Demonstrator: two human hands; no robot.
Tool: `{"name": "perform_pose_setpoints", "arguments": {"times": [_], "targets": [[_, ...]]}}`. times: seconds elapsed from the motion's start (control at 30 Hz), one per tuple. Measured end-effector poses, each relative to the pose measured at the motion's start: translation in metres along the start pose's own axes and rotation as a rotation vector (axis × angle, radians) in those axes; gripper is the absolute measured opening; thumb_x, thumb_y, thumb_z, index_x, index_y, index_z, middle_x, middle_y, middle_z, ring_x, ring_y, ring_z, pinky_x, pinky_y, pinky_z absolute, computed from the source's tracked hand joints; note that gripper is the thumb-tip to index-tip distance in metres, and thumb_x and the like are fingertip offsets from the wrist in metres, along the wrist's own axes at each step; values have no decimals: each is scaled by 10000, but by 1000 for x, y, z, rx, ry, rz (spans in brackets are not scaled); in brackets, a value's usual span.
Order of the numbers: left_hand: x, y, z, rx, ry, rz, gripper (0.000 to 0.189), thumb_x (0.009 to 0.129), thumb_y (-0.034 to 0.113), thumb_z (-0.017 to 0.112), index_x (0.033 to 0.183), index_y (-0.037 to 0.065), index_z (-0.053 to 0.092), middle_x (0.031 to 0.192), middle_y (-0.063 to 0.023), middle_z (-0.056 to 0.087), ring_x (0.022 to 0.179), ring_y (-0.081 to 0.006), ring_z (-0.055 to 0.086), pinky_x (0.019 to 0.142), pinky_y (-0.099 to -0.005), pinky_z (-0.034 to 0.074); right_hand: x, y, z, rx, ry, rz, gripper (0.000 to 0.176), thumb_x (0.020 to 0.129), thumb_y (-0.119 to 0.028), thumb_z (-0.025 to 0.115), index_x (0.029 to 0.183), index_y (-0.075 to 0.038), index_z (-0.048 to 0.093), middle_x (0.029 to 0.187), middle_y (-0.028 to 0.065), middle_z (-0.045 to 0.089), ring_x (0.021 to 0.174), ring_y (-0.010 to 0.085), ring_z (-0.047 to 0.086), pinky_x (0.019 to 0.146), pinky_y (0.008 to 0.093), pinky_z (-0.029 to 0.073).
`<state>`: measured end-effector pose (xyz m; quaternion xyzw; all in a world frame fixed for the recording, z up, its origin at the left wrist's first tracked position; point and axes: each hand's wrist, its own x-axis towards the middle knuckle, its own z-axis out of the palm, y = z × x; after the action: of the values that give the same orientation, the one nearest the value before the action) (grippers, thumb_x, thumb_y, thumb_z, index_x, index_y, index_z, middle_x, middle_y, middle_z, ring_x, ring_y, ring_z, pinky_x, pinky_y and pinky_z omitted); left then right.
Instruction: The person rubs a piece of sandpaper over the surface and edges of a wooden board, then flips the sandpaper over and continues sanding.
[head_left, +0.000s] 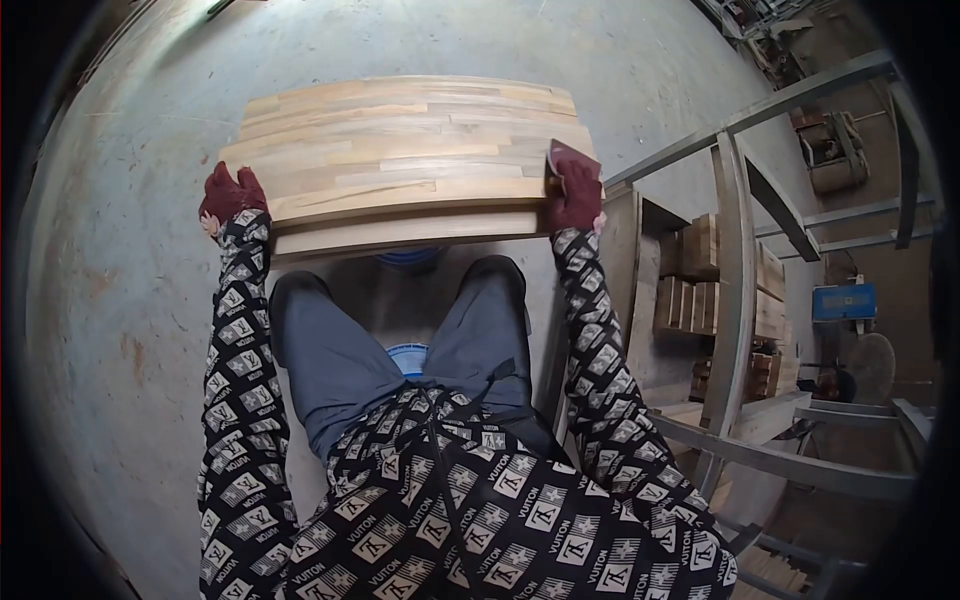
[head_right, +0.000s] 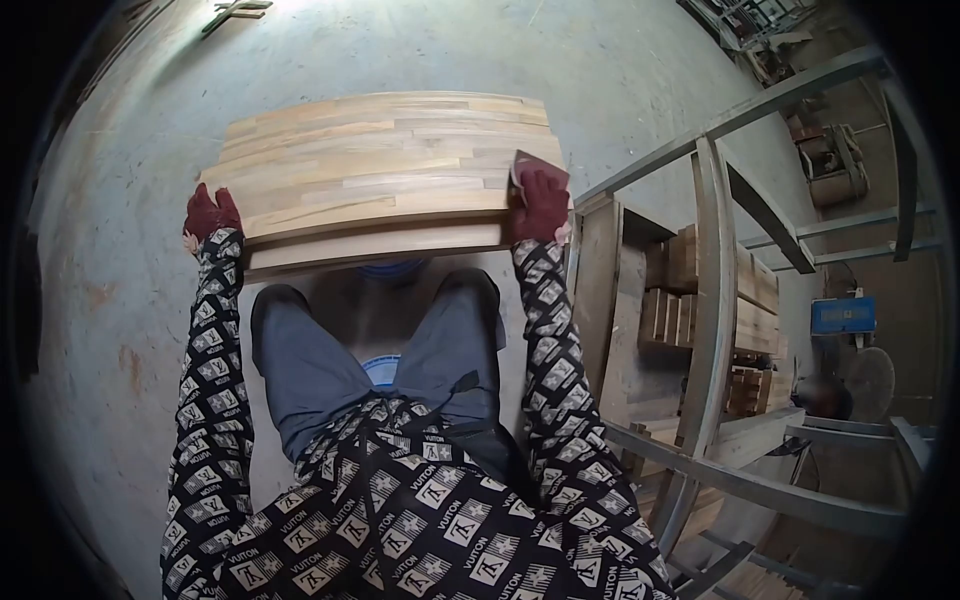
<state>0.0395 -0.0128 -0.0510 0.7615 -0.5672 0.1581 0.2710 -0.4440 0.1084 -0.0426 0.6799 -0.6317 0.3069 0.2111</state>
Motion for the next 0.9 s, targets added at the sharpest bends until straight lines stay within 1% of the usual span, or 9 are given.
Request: {"name": "perform_pose_setpoints", "arguments": {"times": [0.1, 0.13, 0.17, 0.33, 0.37, 0.57, 0.63, 0.77, 0.9], "targets": [[1, 0, -1, 11, 5, -4, 431, 875, 374, 569, 1191, 80, 563, 1123, -186, 625, 906, -372, 654, 789, -476, 532, 11, -22, 4, -103, -260, 378, 493, 790, -168, 600, 1269, -62, 549, 1266, 156, 562, 1189, 351, 506, 971, 453, 408], [1, 1, -2, 14, -16, -19, 431, 875, 374, 570, 1190, 80, 564, 1122, -185, 625, 908, -372, 654, 791, -478, 532, -47, 18, 99, 542, -19, 388, 556, 830, -211, 563, 1356, -66, 459, 1368, 133, 488, 1233, 301, 487, 1041, 448, 368], [3, 5, -8, 18, -34, -30, 430, 874, 374, 570, 1188, 80, 564, 1121, -184, 626, 911, -372, 654, 793, -481, 532, -45, -30, 102, 391, -29, 376, 562, 822, -217, 561, 1354, -65, 463, 1374, 137, 483, 1251, 311, 468, 1054, 451, 355], [-1, 3, -8, 15, -35, -18, 435, 876, 374, 576, 1198, 82, 566, 1137, -186, 624, 929, -374, 655, 804, -484, 531, -10, -250, 90, 377, -213, -155, 592, 786, -247, 552, 1343, -58, 484, 1405, 161, 456, 1338, 364, 374, 1122, 467, 290], [-1, -1, -2, 17, -15, -6, 437, 878, 374, 577, 1203, 82, 565, 1144, -186, 623, 935, -375, 654, 807, -484, 532, 32, -264, 20, 449, -427, -181, 565, 731, -230, 605, 1264, -50, 554, 1356, 179, 499, 1328, 360, 393, 1123, 477, 282], [0, 1, -5, -19, -96, -50, 464, 904, 412, 516, 1247, 101, 548, 1203, -203, 598, 990, -408, 635, 835, -510, 522, 10, -152, 35, 628, -64, -125, 465, 701, -33, 592, 1161, -75, 646, 1186, 163, 630, 1187, 371, 537, 1068, 487, 354], [0, 1, -2, -1, -3, 0, 417, 868, 364, 586, 1179, 87, 566, 1112, -188, 624, 893, -376, 658, 781, -487, 534, -8, -70, 35, 545, -143, 217, 411, 744, -54, 619, 1153, -81, 654, 1184, 153, 638, 1169, 362, 550, 1033, 443, 400], [3, 1, -5, 14, -84, -34, 442, 898, 400, 527, 1219, 97, 554, 1134, -193, 619, 941, -394, 648, 801, -498, 530, -3, 37, -4, 2, -66, 94, 358, 847, -185, 601, 1191, -92, 631, 1168, 148, 645, 1122, 377, 563, 985, 452, 422], [4, 1, -2, 31, -76, -58, 447, 900, 419, 526, 1219, 106, 554, 1133, -182, 617, 946, -384, 647, 801, -500, 529, 5, -13, 22, -115, 22, 160, 345, 903, -265, 533, 1177, -72, 616, 1194, 155, 621, 1093, 354, 575, 938, 433, 440]]}}
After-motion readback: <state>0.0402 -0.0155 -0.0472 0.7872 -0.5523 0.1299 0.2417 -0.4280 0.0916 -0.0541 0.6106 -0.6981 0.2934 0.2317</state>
